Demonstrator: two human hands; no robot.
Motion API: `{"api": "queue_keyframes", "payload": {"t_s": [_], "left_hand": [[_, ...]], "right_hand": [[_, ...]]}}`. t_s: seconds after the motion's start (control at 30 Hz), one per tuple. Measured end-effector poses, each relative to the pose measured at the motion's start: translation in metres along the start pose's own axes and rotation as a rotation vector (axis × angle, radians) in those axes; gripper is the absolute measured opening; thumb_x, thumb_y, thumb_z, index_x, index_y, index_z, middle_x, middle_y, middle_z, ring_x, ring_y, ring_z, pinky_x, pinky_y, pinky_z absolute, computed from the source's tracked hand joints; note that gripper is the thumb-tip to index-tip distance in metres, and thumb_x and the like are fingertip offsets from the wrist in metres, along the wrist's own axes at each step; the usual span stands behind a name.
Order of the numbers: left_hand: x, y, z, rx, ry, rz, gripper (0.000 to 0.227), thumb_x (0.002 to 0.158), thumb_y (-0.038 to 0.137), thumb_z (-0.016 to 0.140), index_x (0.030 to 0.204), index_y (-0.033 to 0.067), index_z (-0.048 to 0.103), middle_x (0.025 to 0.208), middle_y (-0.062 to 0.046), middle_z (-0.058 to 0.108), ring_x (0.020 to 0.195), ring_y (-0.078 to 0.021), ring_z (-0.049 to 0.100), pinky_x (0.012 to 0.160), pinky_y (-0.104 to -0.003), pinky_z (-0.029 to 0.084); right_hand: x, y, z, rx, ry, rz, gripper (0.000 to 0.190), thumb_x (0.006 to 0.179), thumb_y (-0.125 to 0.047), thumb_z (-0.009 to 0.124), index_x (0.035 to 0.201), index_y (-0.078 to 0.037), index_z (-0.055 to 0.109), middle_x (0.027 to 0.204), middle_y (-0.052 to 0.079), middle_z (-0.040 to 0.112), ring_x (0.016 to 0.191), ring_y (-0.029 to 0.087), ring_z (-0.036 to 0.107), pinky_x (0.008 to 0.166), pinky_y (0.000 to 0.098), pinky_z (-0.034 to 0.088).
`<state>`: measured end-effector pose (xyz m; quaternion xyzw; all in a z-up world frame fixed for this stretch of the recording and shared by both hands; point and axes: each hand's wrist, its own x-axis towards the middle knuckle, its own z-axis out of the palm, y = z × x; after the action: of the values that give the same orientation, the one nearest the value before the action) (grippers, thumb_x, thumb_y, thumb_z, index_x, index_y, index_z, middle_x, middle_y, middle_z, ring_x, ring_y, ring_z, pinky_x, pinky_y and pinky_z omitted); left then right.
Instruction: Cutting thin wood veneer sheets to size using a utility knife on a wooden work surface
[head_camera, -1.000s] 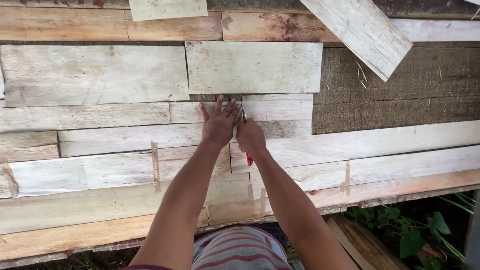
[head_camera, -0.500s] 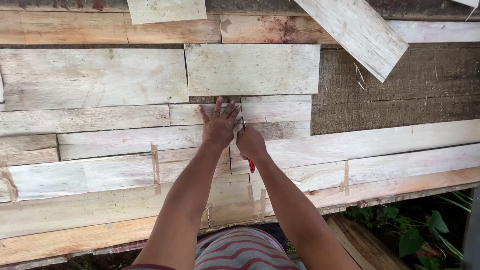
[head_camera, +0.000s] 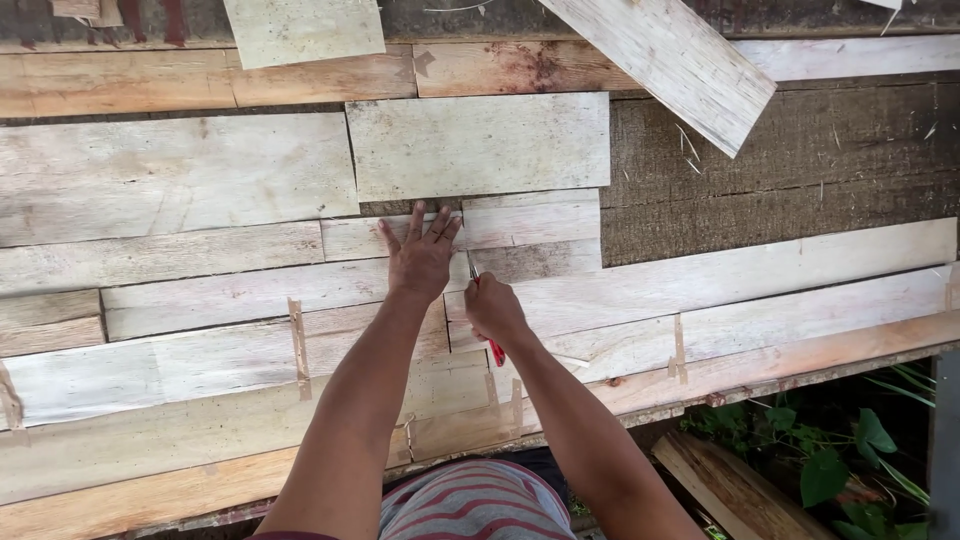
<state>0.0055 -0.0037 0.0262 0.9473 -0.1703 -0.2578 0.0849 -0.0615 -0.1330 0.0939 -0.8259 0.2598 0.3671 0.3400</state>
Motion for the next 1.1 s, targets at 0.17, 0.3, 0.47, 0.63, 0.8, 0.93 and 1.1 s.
{"api": "queue_keyframes", "payload": {"t_s": [0.17,0.3,0.47,0.63,0.8,0.93,1.1], "left_hand": [[0.005,0.004,0.013,0.035,-0.009,-0.036,0.055,0.110,0.039,0.035,0.163,0.0395,0.019,0.172,0.017,0.002,0.159,-0.0279,-0.006,0.121,-0.079,0.001],[0.007,0.008,0.020,0.023,-0.001,-0.060,0.054,0.112,0.036,0.034,0.164,0.0348,0.019,0.173,0.012,0.004,0.159,-0.0312,-0.004,0.121,-0.078,0.002],[0.012,0.007,0.024,0.035,-0.010,-0.063,0.057,0.110,0.034,0.038,0.164,0.0355,0.019,0.174,0.011,0.005,0.159,-0.0333,-0.002,0.119,-0.080,0.006],[0.013,0.006,0.029,0.039,-0.015,-0.067,0.057,0.110,0.033,0.039,0.164,0.0379,0.020,0.174,0.011,0.007,0.159,-0.0338,-0.002,0.118,-0.081,0.007],[0.013,0.007,0.026,0.043,-0.023,-0.078,0.057,0.110,0.032,0.038,0.164,0.0379,0.020,0.174,0.012,0.006,0.160,-0.0336,-0.002,0.118,-0.080,0.007],[0.015,0.007,0.026,0.024,-0.028,-0.085,0.056,0.110,0.034,0.037,0.163,0.0387,0.022,0.173,0.012,0.009,0.160,-0.0335,-0.002,0.117,-0.080,0.007],[0.007,0.013,0.011,0.041,-0.022,-0.069,0.053,0.112,0.034,0.034,0.164,0.0357,0.022,0.174,0.009,0.008,0.159,-0.0355,0.000,0.117,-0.081,0.009]], "right_hand": [[0.022,0.057,-0.038,0.394,0.294,0.006,0.033,0.095,-0.039,0.054,0.108,-0.008,0.057,0.074,0.017,0.069,0.056,0.028,0.071,0.056,0.0385,0.062],[0.099,0.134,-0.088,0.520,0.801,0.015,0.033,0.091,-0.025,0.060,0.106,0.003,0.058,0.080,0.023,0.059,0.063,0.036,0.066,0.053,0.0491,0.055],[0.120,0.148,-0.090,0.557,0.721,0.031,0.037,0.090,-0.020,0.063,0.121,-0.002,0.062,0.087,0.014,0.062,0.059,0.024,0.067,0.048,0.0343,0.064],[0.077,0.120,-0.099,0.452,0.684,0.054,0.064,0.092,-0.028,0.067,0.151,-0.007,0.054,0.134,0.023,0.048,0.112,0.036,0.064,0.095,0.0471,0.057],[0.059,0.102,-0.102,1.022,0.787,-0.158,0.038,0.096,-0.016,0.067,0.132,-0.010,0.058,0.087,0.005,0.057,0.046,0.014,0.057,0.041,0.0261,0.053],[0.044,0.084,-0.098,1.090,0.851,-0.256,0.034,0.095,-0.013,0.068,0.127,-0.010,0.055,0.086,0.005,0.059,0.043,0.012,0.057,0.040,0.0239,0.053],[0.006,0.034,-0.083,1.052,0.909,-0.435,0.022,0.100,-0.022,0.069,0.118,-0.014,0.059,0.068,0.004,0.059,0.046,0.012,0.059,0.043,0.0226,0.049]]}}
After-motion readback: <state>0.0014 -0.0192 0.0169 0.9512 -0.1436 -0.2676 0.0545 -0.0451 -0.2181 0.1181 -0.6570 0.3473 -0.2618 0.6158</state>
